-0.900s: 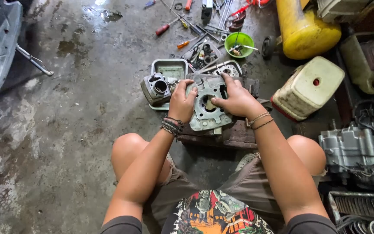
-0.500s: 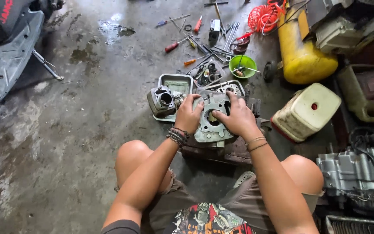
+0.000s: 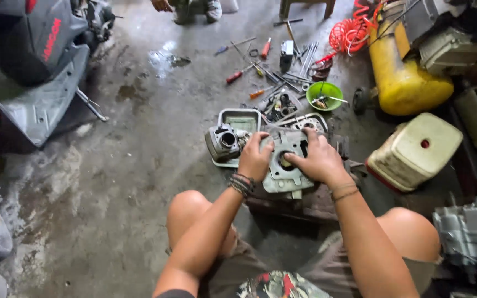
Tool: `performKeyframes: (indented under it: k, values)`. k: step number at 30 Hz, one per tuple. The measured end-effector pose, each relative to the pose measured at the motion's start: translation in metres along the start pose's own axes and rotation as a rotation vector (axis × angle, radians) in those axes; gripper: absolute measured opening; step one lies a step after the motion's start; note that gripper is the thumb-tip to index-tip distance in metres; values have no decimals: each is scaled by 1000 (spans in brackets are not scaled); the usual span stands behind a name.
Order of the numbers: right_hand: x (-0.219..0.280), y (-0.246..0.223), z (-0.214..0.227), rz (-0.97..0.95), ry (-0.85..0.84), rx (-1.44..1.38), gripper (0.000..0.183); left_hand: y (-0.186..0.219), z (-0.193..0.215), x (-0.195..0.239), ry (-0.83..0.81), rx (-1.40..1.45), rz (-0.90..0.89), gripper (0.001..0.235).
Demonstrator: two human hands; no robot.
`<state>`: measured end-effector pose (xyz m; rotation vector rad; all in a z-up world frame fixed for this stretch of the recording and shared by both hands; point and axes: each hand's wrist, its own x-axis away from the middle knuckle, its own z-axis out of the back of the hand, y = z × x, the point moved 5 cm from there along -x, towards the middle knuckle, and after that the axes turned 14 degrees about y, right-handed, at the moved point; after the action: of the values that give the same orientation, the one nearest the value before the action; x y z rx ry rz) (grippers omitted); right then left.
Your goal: The person sits on the floor and cleans a metallic engine cylinder head using a small brush and a cloth. They scrub the internal surfaces and wipe the exterior, then place the part into a metal tray.
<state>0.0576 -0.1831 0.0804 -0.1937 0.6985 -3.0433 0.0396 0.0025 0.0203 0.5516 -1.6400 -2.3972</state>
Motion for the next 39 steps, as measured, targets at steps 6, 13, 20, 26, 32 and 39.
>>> performKeyframes:
  k: [6, 13, 20, 26, 32, 39]
  values:
    - [-1, -9, 5, 32, -38, 64, 85, -3, -3, -2, 38, 15, -33, 38]
    - [-12, -1, -5, 63, 30, 53, 85, -3, -2, -8, 10, 8, -11, 37]
    - [-15, 5, -11, 80, 2, 1, 88, -4, -2, -3, 5, 7, -31, 37]
    - [-11, -1, -11, 117, 59, 21, 83, -6, 0, -6, 21, -6, -23, 37]
    - [-19, 11, -12, 128, -21, -36, 89, -5, -3, -4, 5, 22, -17, 37]
    - [-13, 2, -12, 96, 55, 79, 82, -10, -2, -5, 15, 8, -19, 36]
